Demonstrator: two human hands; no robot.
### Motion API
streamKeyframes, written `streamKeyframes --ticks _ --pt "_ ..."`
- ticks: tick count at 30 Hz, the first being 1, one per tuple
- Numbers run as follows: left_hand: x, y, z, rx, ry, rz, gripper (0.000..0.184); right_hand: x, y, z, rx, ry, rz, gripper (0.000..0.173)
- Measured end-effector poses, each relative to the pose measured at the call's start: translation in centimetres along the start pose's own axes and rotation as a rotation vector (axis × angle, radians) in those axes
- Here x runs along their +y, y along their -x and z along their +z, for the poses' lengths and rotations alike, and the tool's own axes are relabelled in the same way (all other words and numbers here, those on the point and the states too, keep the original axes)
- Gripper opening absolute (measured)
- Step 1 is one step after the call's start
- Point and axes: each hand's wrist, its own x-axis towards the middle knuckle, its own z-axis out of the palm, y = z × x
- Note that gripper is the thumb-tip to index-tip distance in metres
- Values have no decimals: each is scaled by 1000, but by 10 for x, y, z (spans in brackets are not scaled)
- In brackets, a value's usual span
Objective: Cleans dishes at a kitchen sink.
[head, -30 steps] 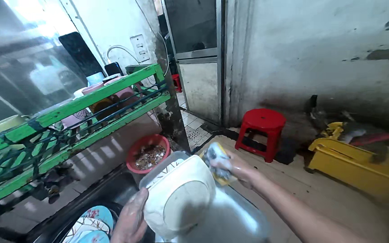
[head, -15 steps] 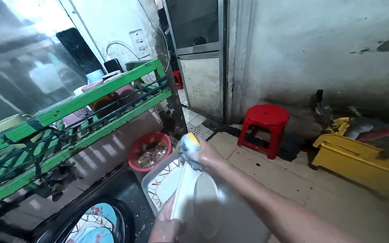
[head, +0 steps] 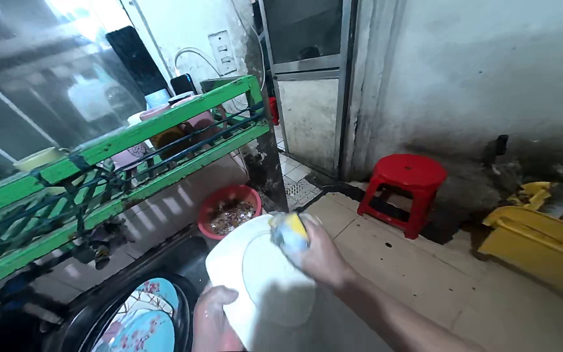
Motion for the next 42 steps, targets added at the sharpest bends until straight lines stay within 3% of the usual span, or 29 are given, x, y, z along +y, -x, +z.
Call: streamKeyframes --ticks 2,4,5,8,11,12,14,17,19,22,25,28,30,32,33,35,37,38,40,42 --pt "-4 -9 6 87 63 62 28 -9 36 21 65 113 -323 60" --pt "-13 -10 9 116 24 73 31 -23 50 36 110 147 -480 58" --pt "-18 -6 11 119 -36 61 35 -27 45 34 81 127 -431 57" --pt "-24 9 20 127 -248 58 40 -13 2 11 -30 24 -32 59" --pt "-10 1 20 80 -112 150 40 7 -7 4 -14 37 117 64" --pt "-4 -4 19 77 -34 171 42 6 6 8 -7 53 56 68" --pt "0 -10 15 88 20 197 45 -1 39 28 104 89 -261 61" --pt "-13 1 15 100 -193 162 42 -33 49 38 105 73 -469 55" --pt "-23 16 22 65 -317 66 41 -52 26 23 49 43 -349 56" --pt "-20 30 29 -10 -321 3 50 -60 -27 -3 -71 -94 131 59" --pt "-2 37 29 -51 -331 150 45 -27 -61 -2 -25 -464 492 59" --pt "21 40 38 -66 -335 393 44 -7 -39 20 -51 -976 654 33" --pt "24 42 45 -95 -348 489 42 -14 -20 37 -33 -1348 711 24" --pt "12 48 44 -113 -537 586 26 -26 -11 52 -25 -1612 716 30" --pt "3 51 45 -115 -746 657 22 -39 -4 52 -36 -1614 735 33" --pt "-15 47 47 -223 -1085 822 26 -93 12 32 -48 -1360 875 40" --pt "-28 19 39 -391 -1260 1099 30 -97 30 36 -214 -1181 648 39" --pt "-30 3 33 -384 -1306 1171 35 -98 38 39 -295 -1154 567 38" --pt "-25 -22 13 -236 -1409 1083 45 -88 52 52 -429 -1179 542 33" --pt "-4 -37 -18 -85 -1512 742 55 -52 54 71 -528 -1123 526 22"
